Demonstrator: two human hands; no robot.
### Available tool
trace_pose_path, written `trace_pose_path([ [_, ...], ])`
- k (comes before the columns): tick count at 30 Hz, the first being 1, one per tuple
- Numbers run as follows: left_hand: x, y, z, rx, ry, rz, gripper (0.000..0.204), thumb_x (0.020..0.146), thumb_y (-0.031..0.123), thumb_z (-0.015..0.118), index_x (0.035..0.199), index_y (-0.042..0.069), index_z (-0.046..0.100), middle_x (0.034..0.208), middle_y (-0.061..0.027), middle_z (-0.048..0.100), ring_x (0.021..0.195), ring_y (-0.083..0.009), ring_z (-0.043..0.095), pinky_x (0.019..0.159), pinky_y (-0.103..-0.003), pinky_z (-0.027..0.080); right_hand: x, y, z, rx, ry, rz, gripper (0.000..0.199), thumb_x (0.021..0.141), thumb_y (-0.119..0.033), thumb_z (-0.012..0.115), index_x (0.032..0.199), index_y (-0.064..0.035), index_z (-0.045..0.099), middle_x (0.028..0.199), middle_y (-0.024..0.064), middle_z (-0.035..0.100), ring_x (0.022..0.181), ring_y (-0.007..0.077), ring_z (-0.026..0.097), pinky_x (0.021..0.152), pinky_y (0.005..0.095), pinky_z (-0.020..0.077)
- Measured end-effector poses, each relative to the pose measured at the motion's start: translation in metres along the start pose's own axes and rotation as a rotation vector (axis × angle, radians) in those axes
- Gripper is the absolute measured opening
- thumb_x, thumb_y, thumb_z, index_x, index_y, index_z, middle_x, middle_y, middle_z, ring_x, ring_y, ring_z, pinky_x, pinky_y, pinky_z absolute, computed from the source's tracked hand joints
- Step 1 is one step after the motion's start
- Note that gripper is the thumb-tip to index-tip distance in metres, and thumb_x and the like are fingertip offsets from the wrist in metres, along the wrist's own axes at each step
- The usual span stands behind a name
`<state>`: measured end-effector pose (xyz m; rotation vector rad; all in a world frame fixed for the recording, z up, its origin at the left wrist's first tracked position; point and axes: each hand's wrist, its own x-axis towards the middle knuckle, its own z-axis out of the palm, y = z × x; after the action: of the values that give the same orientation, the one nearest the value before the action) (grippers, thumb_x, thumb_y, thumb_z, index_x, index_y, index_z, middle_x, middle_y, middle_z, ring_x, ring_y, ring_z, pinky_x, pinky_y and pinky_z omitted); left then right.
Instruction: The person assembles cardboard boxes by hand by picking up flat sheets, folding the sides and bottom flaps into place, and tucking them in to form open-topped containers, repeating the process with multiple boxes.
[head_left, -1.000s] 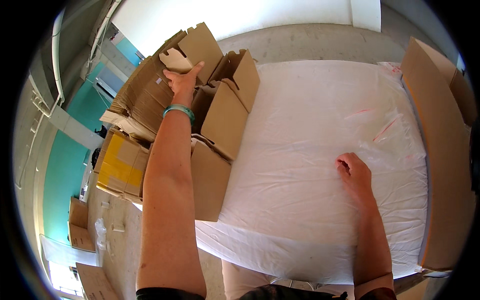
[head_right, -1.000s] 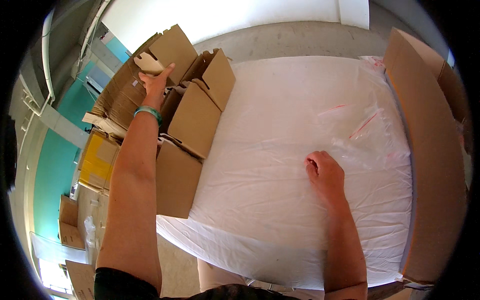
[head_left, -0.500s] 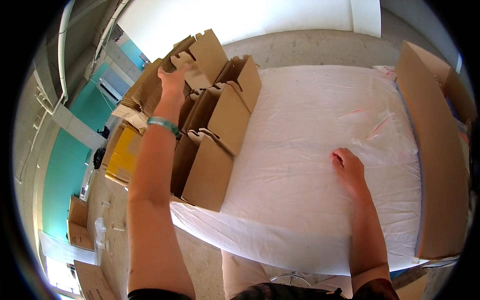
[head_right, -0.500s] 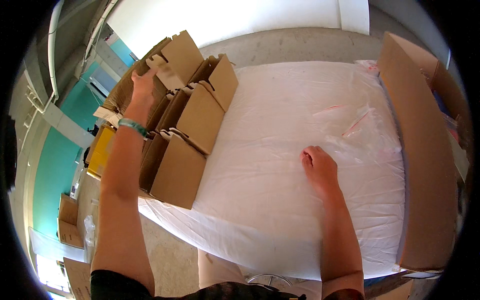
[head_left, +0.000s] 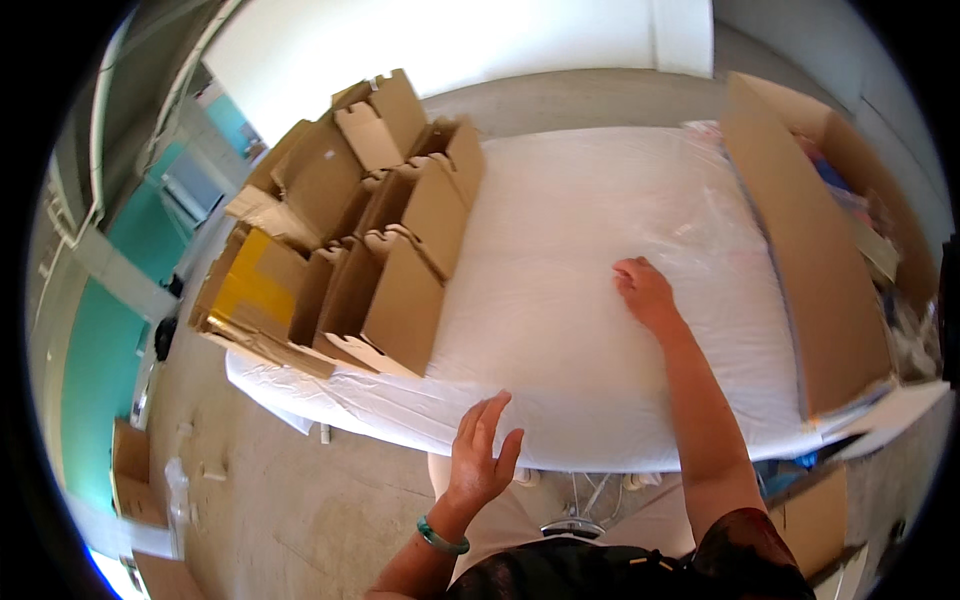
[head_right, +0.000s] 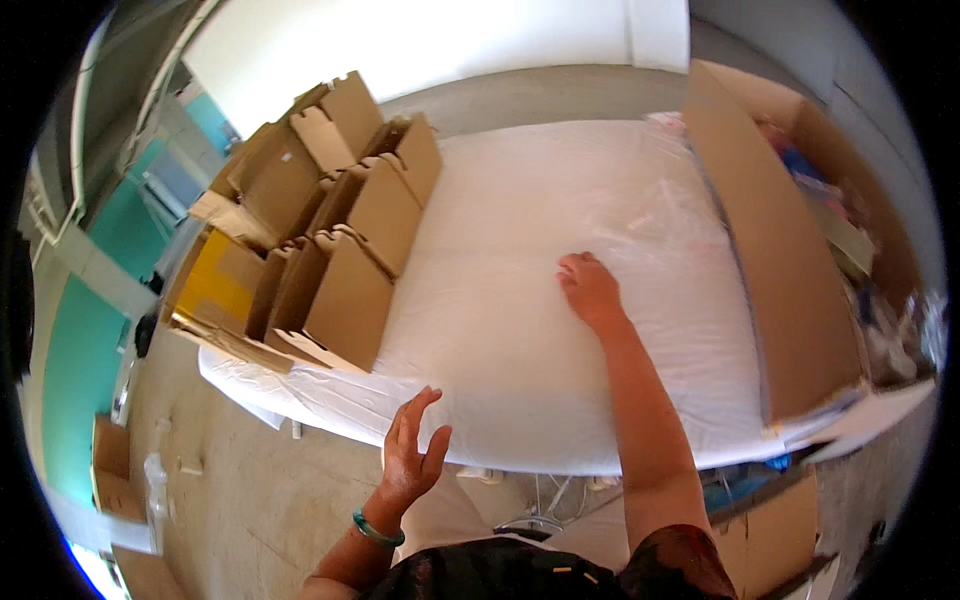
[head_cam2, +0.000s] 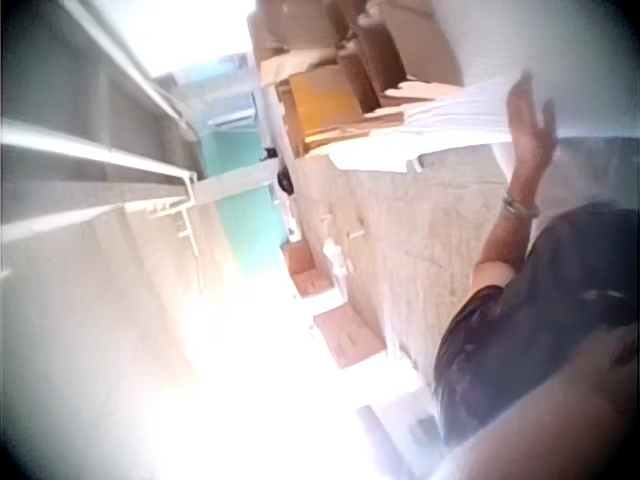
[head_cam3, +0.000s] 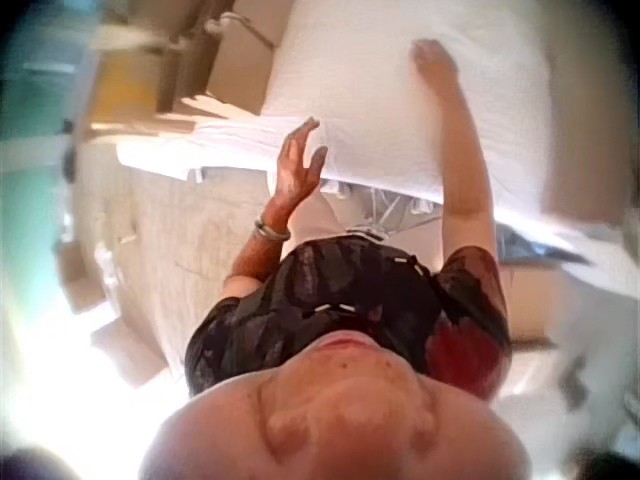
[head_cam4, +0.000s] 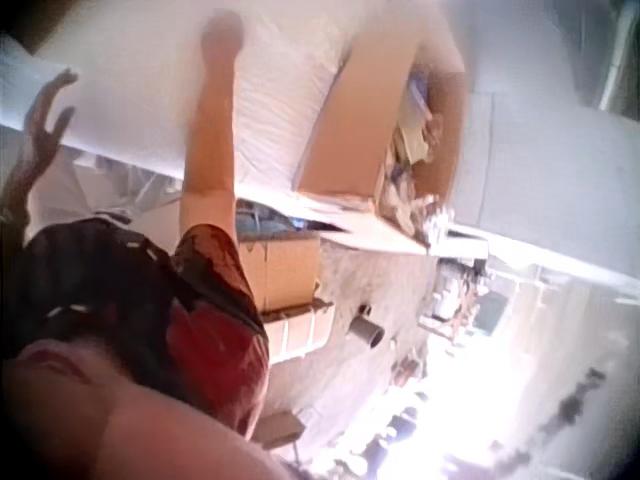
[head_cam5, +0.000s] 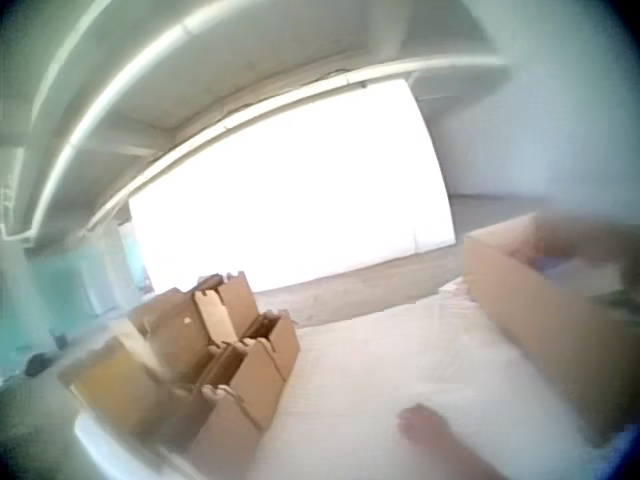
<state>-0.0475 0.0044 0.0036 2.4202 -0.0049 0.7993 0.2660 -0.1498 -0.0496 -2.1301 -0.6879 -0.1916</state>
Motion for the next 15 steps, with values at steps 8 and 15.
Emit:
trace_pose_path([
  [8,-0.015,-0.013,0.001,-0.049,-0.016,-0.051,0.046,0.089,0.002,0.062,0.132,-0.004,0.050,0.120,-0.0219,0.062,0.113,-0.0386,0.060,0.098,-0.044,0.047,-0.177,-0.059,-0.095,-0.061,0.193,-0.138,0.019,0.086,-0.002,0.065,0.104,-0.0074,0.066,0.099,0.0123,0.066,0.092,0.0322,0.063,0.080,0.0406,0.0514],
  [15,0.015,-0.002,0.071,-0.303,-0.074,-0.057,0.054,0.097,0.017,0.056,0.145,-0.003,0.038,0.129,-0.0230,0.057,0.120,-0.0345,0.056,0.103,-0.042,0.042,-0.318,-0.021,-0.196,-0.191,0.543,0.366,0.009,0.093,-0.006,0.060,0.098,-0.0009,0.066,0.089,0.0134,0.066,0.082,0.0288,0.065,0.075,0.0355,0.0513],
])
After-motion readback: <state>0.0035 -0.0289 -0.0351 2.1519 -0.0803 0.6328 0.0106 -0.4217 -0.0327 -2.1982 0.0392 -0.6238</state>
